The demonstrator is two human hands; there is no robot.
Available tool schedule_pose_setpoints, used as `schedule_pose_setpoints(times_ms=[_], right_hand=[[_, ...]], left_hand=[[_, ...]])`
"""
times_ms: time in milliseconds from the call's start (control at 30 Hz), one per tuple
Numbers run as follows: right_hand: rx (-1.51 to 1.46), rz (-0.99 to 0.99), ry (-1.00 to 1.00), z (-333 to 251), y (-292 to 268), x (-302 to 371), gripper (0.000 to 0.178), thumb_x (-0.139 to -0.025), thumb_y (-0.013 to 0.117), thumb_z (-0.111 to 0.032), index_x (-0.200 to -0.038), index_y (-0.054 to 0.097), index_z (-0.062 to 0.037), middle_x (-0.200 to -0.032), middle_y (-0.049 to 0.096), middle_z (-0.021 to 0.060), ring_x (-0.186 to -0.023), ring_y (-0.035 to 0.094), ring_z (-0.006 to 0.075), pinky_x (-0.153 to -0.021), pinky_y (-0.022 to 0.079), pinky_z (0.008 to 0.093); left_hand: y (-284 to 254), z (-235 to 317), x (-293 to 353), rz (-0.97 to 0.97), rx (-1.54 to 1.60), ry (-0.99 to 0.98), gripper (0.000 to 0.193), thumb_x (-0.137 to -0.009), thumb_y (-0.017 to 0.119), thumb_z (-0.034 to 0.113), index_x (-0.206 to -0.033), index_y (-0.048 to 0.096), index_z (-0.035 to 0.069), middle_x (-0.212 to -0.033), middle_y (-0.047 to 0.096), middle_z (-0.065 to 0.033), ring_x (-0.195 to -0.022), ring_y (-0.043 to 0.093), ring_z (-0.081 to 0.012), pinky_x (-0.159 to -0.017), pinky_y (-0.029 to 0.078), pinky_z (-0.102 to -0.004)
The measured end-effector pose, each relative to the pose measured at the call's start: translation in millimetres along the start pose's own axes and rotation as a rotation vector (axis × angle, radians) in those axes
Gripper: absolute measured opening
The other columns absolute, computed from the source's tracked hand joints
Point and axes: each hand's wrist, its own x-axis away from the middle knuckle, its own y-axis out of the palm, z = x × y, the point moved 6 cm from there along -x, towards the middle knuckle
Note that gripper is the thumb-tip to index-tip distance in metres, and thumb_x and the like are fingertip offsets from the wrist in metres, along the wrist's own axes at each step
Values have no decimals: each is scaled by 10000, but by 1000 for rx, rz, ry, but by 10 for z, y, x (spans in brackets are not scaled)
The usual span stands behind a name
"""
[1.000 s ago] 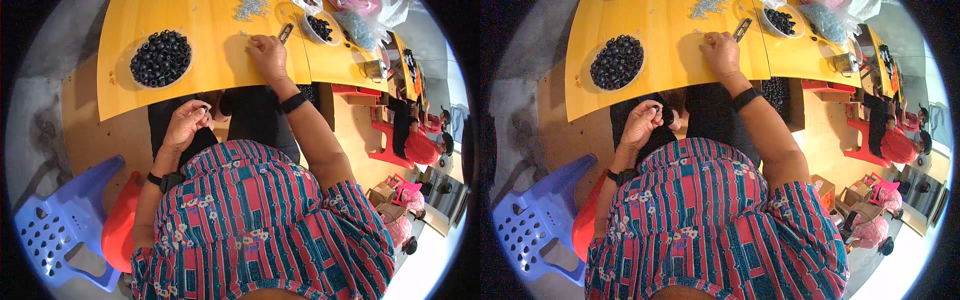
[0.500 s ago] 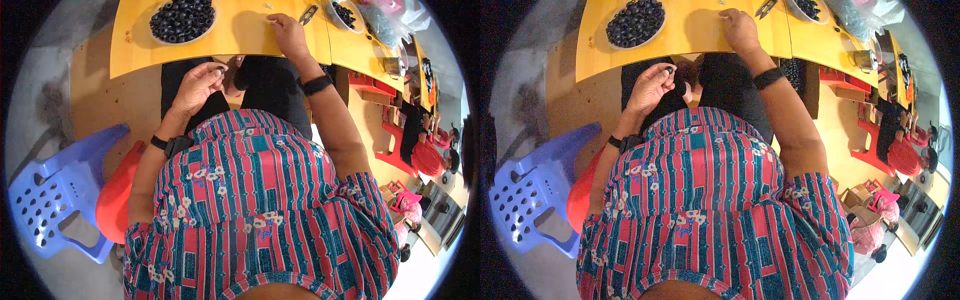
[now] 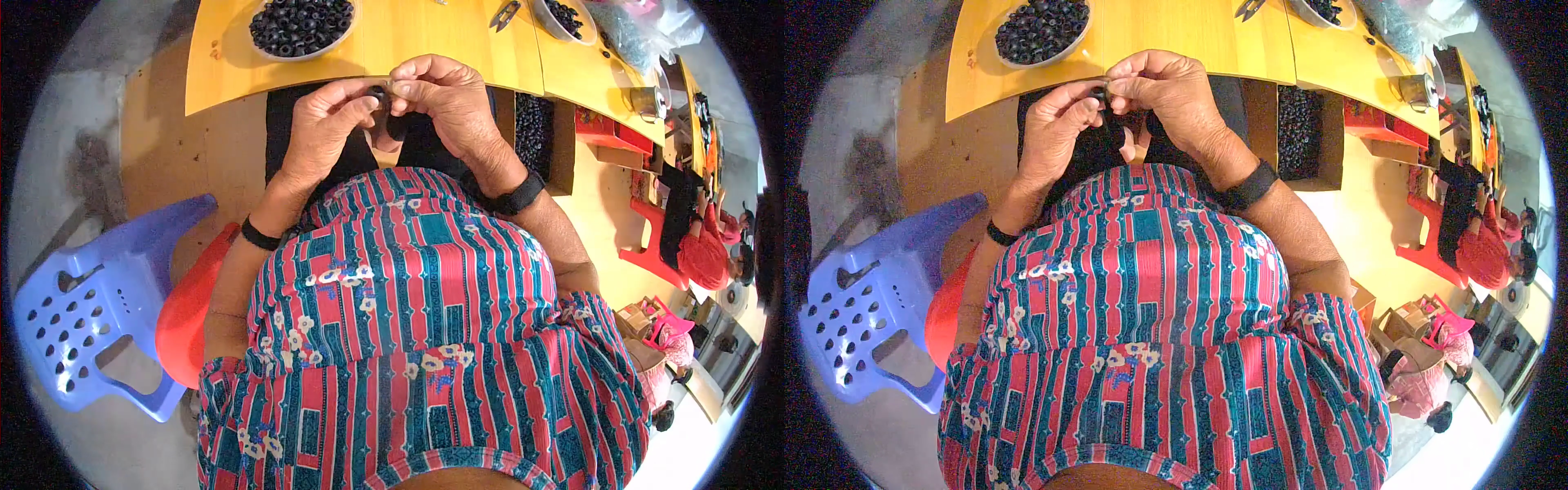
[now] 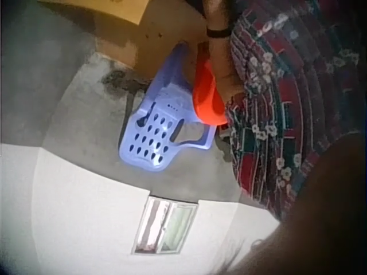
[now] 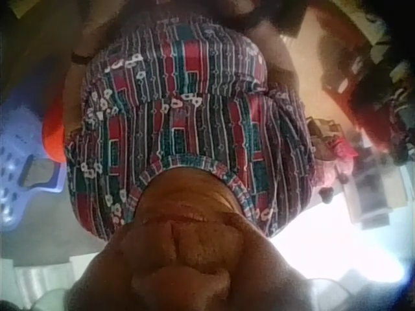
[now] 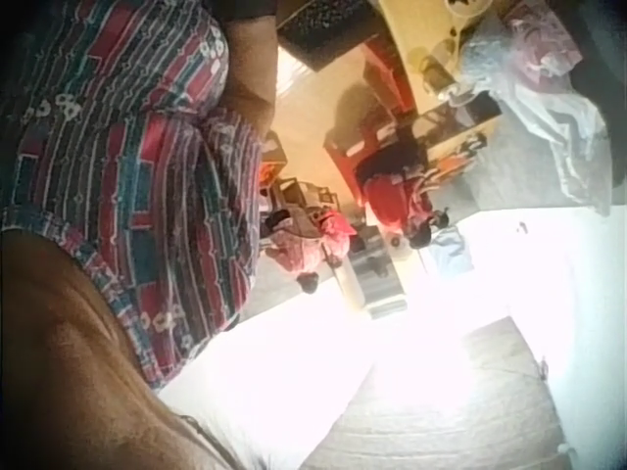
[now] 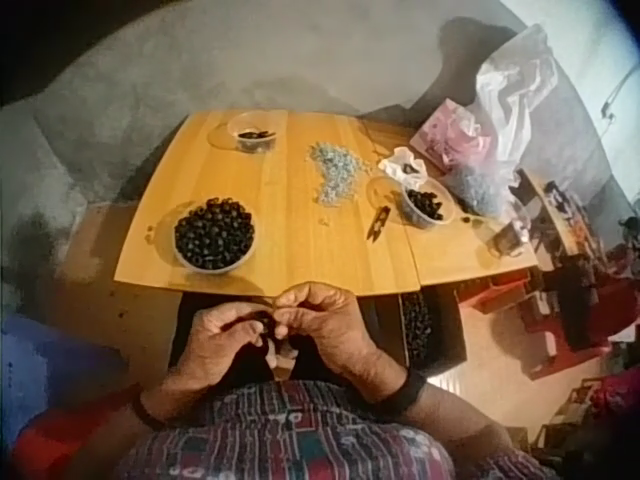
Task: The person assembles small black plastic rings by hand, inserting silver-colored components into them.
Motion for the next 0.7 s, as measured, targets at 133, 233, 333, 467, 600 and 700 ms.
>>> schedule_pose_setpoints(times_ms=[133, 233, 333, 467, 600, 700], right_hand=[[43, -15, -1, 48, 15, -91, 104, -823, 619, -31, -917, 621, 14, -703, 621, 59, -594, 603, 112, -548, 512, 216], [44, -10, -3, 46, 30, -83, 91, -819, 625, -32, -898, 637, 10, -712, 631, 51, -593, 602, 100, -560, 514, 214], [162, -11, -5, 9, 36, -57, 88, -810, 639, -30, -889, 652, 6, -726, 643, 43, -605, 602, 88, -567, 513, 209], [311, -43, -40, -51, 59, -36, 100, -796, 653, -22, -893, 653, 3, -744, 650, 38, -612, 601, 81, -574, 510, 204], [106, -143, 4, 51, 50, -61, 198, -791, 639, 11, -983, 595, -3, -787, 616, 36, -632, 588, 106, -619, 511, 222], [-83, -252, 66, 89, 60, -29, 239, -808, 626, -5, -1036, 555, -12, -786, 589, 23, -640, 581, 114, -629, 518, 249]], left_hand=[[-49, 108, -95, -2, -171, 104, 228, -842, 624, 72, -1053, 616, -15, -895, 626, -25, -721, 544, -72, -666, 467, -209], [-44, 134, -73, 14, -177, 145, 170, -828, 625, 44, -989, 633, -10, -804, 624, -2, -721, 569, -60, -656, 483, -206], [-50, 161, -50, 24, -270, 198, 141, -818, 635, 38, -951, 629, -11, -798, 629, -14, -730, 579, -62, -660, 489, -215], [-40, 186, -28, 24, -322, 177, 163, -801, 669, 48, -950, 624, -1, -844, 603, 4, -747, 529, -49, -687, 452, -191], [3, 207, -45, 8, -350, 236, 161, -813, 652, 52, -966, 633, 6, -863, 626, -15, -760, 560, -64, -691, 468, -203], [17, 149, -59, 18, -250, 219, 165, -822, 640, 59, -979, 639, 8, -885, 649, -34, -792, 586, -77, -711, 479, -217]])
